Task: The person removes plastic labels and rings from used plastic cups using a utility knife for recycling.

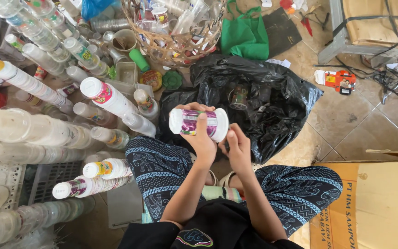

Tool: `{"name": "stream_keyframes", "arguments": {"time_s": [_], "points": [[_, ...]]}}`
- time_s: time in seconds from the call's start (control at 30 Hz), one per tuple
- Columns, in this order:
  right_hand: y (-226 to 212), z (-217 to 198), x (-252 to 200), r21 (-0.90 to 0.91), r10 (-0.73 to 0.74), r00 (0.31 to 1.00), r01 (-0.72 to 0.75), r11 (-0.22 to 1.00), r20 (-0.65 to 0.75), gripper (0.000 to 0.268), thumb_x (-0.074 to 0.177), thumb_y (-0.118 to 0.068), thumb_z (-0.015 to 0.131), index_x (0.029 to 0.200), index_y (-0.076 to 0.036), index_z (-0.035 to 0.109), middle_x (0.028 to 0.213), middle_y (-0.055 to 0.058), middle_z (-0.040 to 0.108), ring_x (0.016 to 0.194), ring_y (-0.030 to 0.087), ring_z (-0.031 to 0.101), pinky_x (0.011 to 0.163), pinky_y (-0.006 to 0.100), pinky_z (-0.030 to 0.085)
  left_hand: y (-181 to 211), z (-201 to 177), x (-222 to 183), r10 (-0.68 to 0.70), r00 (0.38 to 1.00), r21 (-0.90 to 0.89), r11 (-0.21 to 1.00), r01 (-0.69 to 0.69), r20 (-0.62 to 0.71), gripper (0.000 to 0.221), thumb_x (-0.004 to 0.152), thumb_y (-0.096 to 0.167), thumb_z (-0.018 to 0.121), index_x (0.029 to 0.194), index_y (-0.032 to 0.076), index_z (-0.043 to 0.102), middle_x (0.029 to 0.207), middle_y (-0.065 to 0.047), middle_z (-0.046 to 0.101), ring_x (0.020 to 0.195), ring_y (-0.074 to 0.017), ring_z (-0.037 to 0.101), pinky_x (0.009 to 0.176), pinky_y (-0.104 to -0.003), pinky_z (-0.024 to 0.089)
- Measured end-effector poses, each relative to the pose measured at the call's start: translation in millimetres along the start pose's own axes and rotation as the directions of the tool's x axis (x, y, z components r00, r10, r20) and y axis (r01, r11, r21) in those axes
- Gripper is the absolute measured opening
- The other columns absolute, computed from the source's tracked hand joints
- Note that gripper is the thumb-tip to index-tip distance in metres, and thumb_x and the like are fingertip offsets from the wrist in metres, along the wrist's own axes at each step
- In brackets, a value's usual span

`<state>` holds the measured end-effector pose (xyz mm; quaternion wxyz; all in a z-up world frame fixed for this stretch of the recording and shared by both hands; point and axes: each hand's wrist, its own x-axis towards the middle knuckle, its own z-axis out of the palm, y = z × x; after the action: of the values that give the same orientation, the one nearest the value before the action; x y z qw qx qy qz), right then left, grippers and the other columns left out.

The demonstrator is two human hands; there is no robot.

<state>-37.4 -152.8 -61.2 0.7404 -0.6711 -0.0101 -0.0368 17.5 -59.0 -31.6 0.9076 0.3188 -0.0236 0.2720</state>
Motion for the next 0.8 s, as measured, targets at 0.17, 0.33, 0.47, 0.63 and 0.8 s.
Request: {"name": "stream_keyframes", "arguments": {"time_s": [0.17,0.33,0.47,0.63,0.8], "points": [[2.3,-7.9,-1.6,-0.046,0.016,0.999,-0.018,0.999,-0.036,0.034,0.109,-0.033,0.044,0.097,-0.004,0.054,0.063,-0.001,0.056,0.051,0.002,0.040,0.047,0.021,0.030,2.7,0.5,1.1,-0.042,0.999,-0.013,0.999,0.043,0.016,0.037,0.096,-0.006,0.061,0.126,0.006,0.042,0.105,-0.012,0.058,0.099,-0.0247,0.062,0.100,-0.046,0.054],[8.6,-16.6,2.8,-0.035,-0.008,0.998,0.006,0.999,-0.058,0.038,0.111,-0.037,0.044,0.098,-0.003,0.055,0.067,0.001,0.055,0.054,0.003,0.042,0.049,0.021,0.032,0.3,2.3,2.1,-0.033,0.999,0.006,0.999,0.033,0.042,0.037,0.096,-0.006,0.062,0.125,0.005,0.043,0.104,-0.012,0.058,0.098,-0.0233,0.061,0.098,-0.045,0.055],[16.7,-19.9,-5.9,-0.014,-0.125,0.991,0.125,0.992,-0.049,0.045,0.109,-0.046,0.040,0.099,-0.004,0.054,0.069,0.002,0.058,0.054,0.003,0.044,0.047,0.020,0.031,-3.0,-0.2,-0.6,-0.044,0.999,-0.006,0.999,0.044,0.005,0.035,0.096,-0.007,0.062,0.124,0.004,0.044,0.104,-0.011,0.059,0.098,-0.0230,0.061,0.099,-0.045,0.055],[24.5,-16.3,-6.2,0.059,-0.040,0.995,0.045,0.997,-0.089,0.051,0.108,-0.052,0.043,0.101,-0.003,0.053,0.074,0.000,0.054,0.060,0.005,0.048,0.051,0.020,0.036,-6.5,-6.6,-9.9,-0.027,0.999,0.069,0.997,0.025,0.031,0.036,0.096,-0.005,0.063,0.125,0.005,0.043,0.105,-0.011,0.059,0.101,-0.0219,0.060,0.101,-0.043,0.053],[28.9,-19.9,-11.6,0.075,-0.132,0.991,0.134,0.988,-0.019,0.053,0.108,-0.055,0.040,0.097,-0.005,0.053,0.067,0.001,0.056,0.053,0.004,0.044,0.047,0.020,0.031,0.2,-7.2,-11.4,-0.022,1.000,0.123,0.992,0.023,-0.009,0.037,0.095,-0.002,0.065,0.125,0.005,0.044,0.106,-0.012,0.059,0.102,-0.0221,0.060,0.099,-0.040,0.051]]}}
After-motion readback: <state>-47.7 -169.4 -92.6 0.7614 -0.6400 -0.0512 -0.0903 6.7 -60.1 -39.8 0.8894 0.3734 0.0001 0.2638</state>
